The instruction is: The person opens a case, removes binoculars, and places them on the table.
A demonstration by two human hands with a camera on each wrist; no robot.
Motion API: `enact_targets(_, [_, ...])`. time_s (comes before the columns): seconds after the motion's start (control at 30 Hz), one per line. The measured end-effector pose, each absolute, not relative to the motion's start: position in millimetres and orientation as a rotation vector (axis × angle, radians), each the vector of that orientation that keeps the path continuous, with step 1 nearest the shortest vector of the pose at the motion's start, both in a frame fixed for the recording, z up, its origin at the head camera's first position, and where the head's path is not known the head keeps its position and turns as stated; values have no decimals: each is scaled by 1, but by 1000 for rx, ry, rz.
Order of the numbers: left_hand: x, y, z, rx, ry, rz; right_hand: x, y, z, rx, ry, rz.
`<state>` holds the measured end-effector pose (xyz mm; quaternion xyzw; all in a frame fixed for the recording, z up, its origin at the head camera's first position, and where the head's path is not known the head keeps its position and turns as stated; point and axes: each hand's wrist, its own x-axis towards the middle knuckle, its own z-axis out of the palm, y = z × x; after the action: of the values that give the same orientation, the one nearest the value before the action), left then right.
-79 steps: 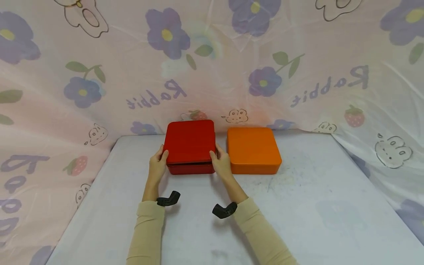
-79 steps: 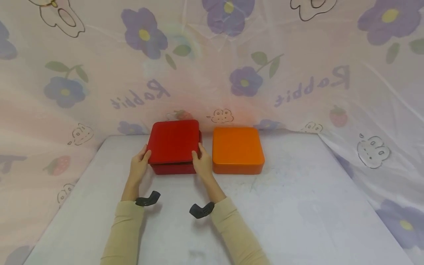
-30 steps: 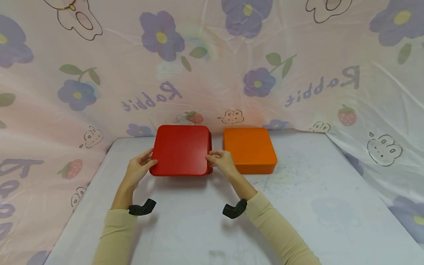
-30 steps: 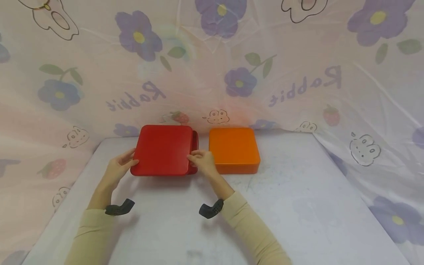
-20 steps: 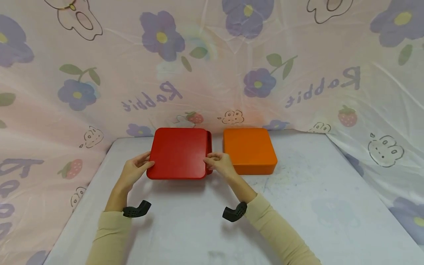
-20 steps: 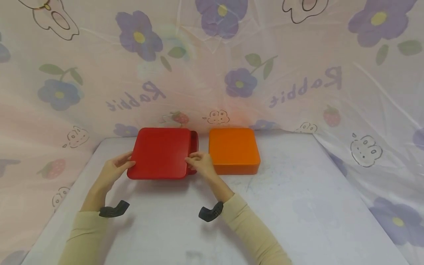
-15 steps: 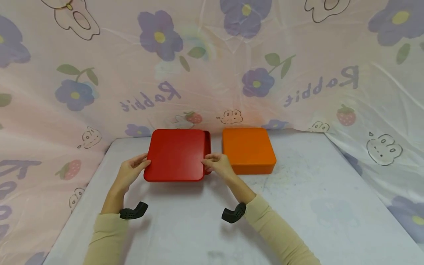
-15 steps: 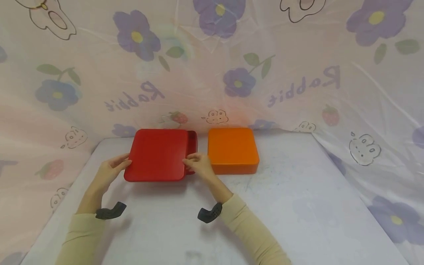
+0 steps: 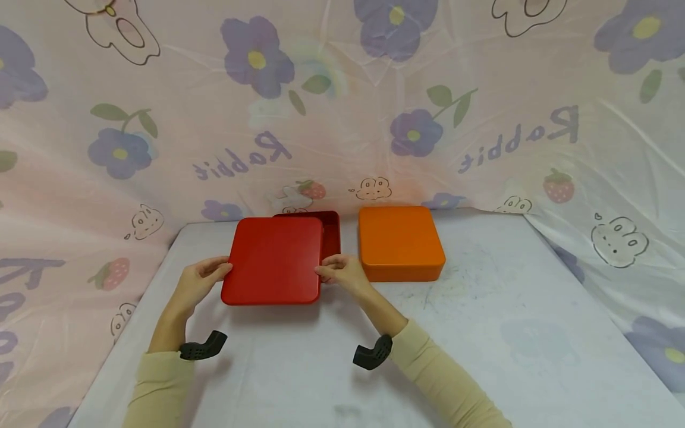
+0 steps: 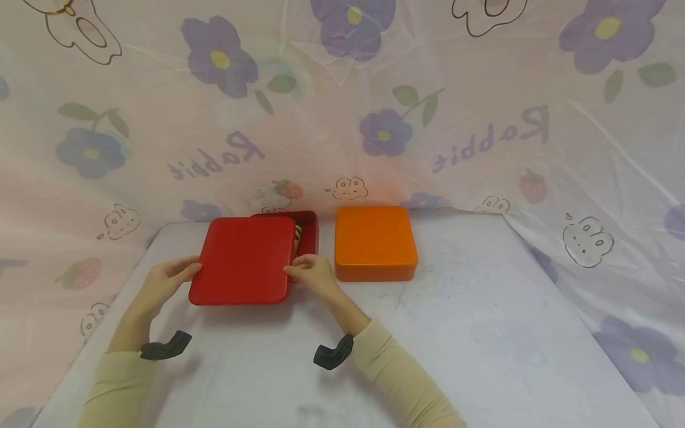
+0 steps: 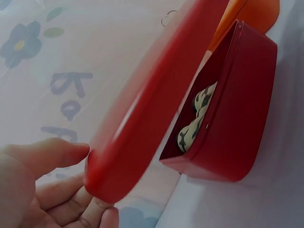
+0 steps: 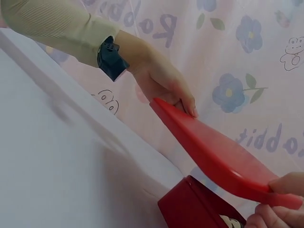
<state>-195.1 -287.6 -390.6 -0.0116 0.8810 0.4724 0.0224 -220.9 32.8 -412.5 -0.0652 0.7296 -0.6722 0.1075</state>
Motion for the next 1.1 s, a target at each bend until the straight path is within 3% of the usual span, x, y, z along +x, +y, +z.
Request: enact_targets(1.1, [-179,-341,-407,-60,2703,1230,-195,-15,-441,-215,2149,-1874])
